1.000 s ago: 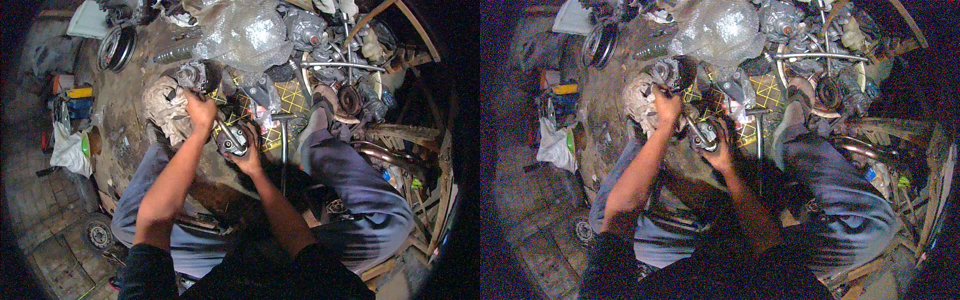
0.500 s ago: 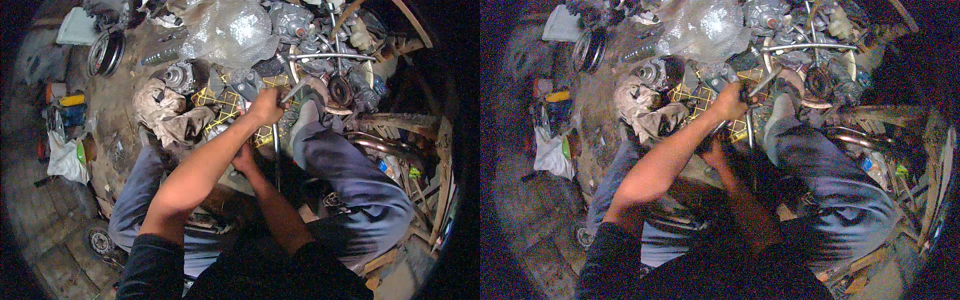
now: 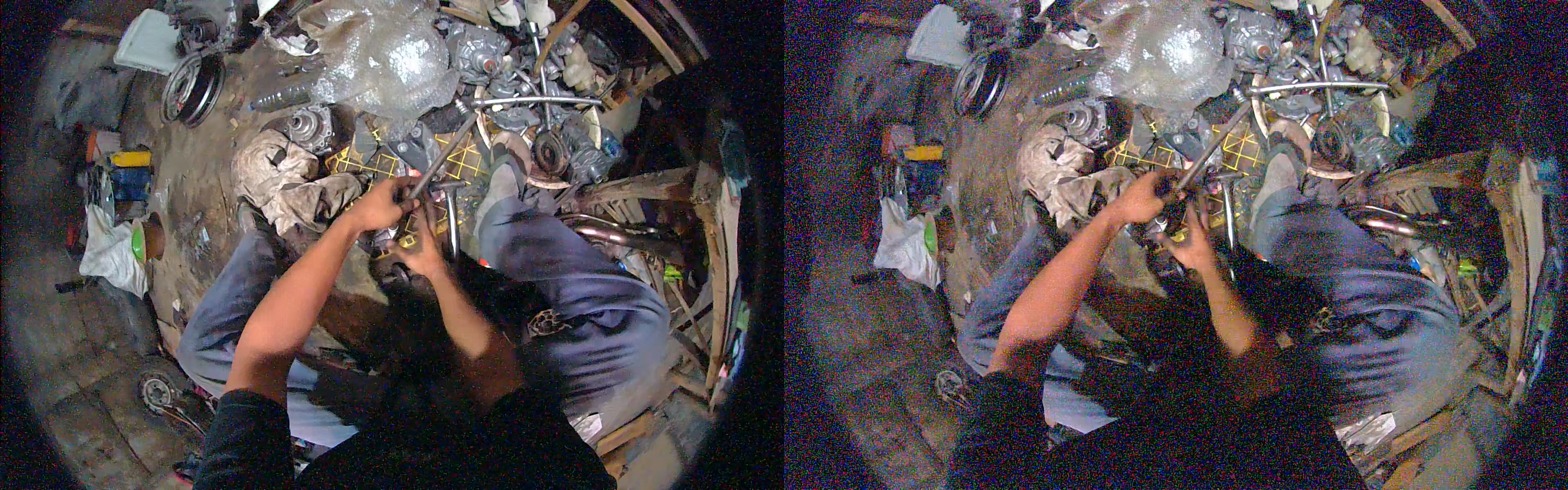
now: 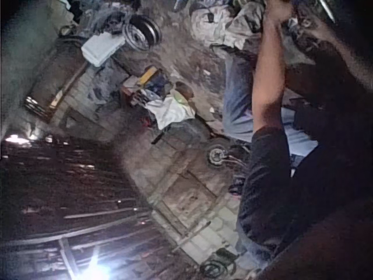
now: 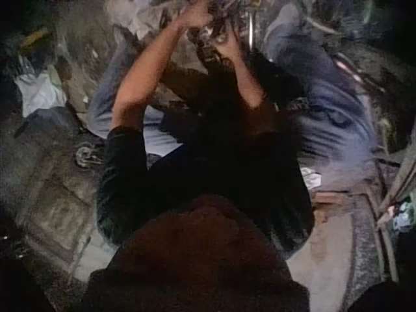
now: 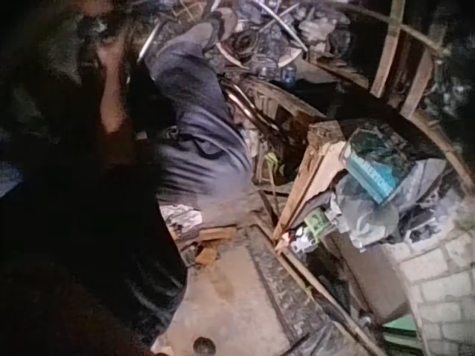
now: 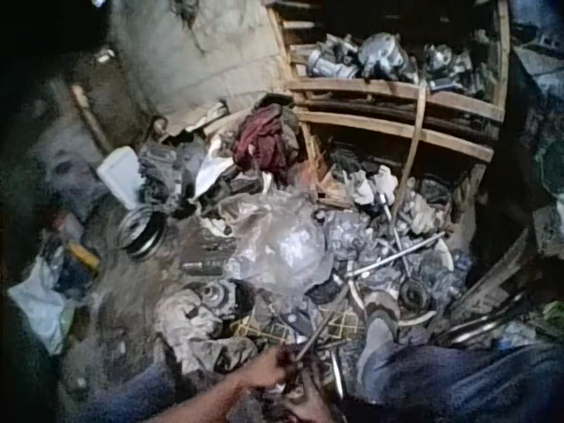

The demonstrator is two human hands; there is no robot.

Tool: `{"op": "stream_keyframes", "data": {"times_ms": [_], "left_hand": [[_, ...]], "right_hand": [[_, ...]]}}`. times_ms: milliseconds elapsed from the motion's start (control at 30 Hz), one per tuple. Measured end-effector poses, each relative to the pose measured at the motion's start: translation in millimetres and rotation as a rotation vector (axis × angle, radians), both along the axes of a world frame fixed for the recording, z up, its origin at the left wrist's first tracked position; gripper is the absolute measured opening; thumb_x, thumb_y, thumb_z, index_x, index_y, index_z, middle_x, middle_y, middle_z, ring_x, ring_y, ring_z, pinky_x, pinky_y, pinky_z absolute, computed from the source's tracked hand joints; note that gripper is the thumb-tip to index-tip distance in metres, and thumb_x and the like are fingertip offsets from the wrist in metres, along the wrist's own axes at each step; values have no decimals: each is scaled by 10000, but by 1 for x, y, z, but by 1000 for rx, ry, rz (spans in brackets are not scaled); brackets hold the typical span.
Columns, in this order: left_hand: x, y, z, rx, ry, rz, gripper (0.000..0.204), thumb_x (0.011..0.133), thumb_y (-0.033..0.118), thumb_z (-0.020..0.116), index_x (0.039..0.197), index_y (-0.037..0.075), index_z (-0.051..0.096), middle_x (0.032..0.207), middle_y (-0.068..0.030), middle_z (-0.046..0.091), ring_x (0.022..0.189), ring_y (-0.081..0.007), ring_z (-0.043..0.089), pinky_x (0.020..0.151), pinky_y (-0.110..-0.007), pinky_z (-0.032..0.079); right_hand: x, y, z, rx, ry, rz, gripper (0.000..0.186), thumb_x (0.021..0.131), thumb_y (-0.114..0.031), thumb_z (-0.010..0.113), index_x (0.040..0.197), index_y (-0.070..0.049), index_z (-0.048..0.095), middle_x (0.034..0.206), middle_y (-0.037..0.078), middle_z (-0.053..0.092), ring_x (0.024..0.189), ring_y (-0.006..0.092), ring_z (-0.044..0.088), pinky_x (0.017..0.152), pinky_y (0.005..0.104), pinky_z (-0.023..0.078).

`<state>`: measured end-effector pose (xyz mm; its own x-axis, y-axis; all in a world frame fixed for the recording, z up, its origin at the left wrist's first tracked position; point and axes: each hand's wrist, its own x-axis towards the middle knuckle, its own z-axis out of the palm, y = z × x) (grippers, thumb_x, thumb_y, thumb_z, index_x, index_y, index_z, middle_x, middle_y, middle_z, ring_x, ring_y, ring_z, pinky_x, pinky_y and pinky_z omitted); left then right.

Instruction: The person sits on the floor and uses a wrench to tighten bolts on a small mechanical part. They repeatedly adjust the part and the tool to secure the fasteners.

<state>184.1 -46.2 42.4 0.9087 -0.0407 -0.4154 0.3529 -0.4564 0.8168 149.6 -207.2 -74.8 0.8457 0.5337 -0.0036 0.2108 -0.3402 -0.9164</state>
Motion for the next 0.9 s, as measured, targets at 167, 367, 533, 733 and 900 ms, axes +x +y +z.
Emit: {"op": "stream_keyframes", "data": {"times_ms": [167, 367, 533, 733, 900], "left_hand": [[-17, 0, 11, 196, -42, 10, 484, 919, 270, 644, 1288, -25, 539, 1207, -218, 636, 1114, -320, 616, 988, -407, 456], [-35, -3, 17, -23, -103, 110, 482, 968, 300, 556, 1362, 26, 511, 1266, -213, 610, 1167, -289, 588, 1029, -389, 415], [-41, -8, 13, -15, -200, 298, 299, 900, 65, 576, 1191, 53, 648, 1101, -168, 684, 1028, -226, 636, 935, -357, 468], [-62, 27, -57, 474, -400, 596, 223, 864, 217, 614, 943, 44, 729, 1004, -188, 694, 971, -364, 636, 897, -412, 478], [-71, 30, -84, 2, -273, 639, 298, 885, 320, 612, 1020, 85, 735, 1010, -198, 699, 958, -360, 655, 891, -401, 484]], "right_hand": [[59, -24, 50, -1, -293, -286, 859, 700, -30, 620, 1492, -86, 291, 1518, 216, 251, 1425, 407, 210, 1176, 494, 188], [154, -19, 93, -587, -779, 407, 588, 854, -197, 603, 1419, -252, 451, 1472, 108, 411, 1379, 352, 339, 1165, 539, 191], [195, -25, 111, -781, -826, 829, 385, 903, -162, 513, 1274, -221, 598, 1267, 111, 588, 1248, 305, 502, 1112, 473, 320], [184, -28, 157, -865, -901, 1053, 397, 905, -161, 468, 1270, -250, 594, 1137, 90, 656, 1046, 275, 641, 968, 421, 473], [175, -29, 169, -733, -765, 1102, 442, 964, -452, 475, 1206, -110, 616, 968, 145, 662, 920, 353, 640, 804, 455, 487]]}}
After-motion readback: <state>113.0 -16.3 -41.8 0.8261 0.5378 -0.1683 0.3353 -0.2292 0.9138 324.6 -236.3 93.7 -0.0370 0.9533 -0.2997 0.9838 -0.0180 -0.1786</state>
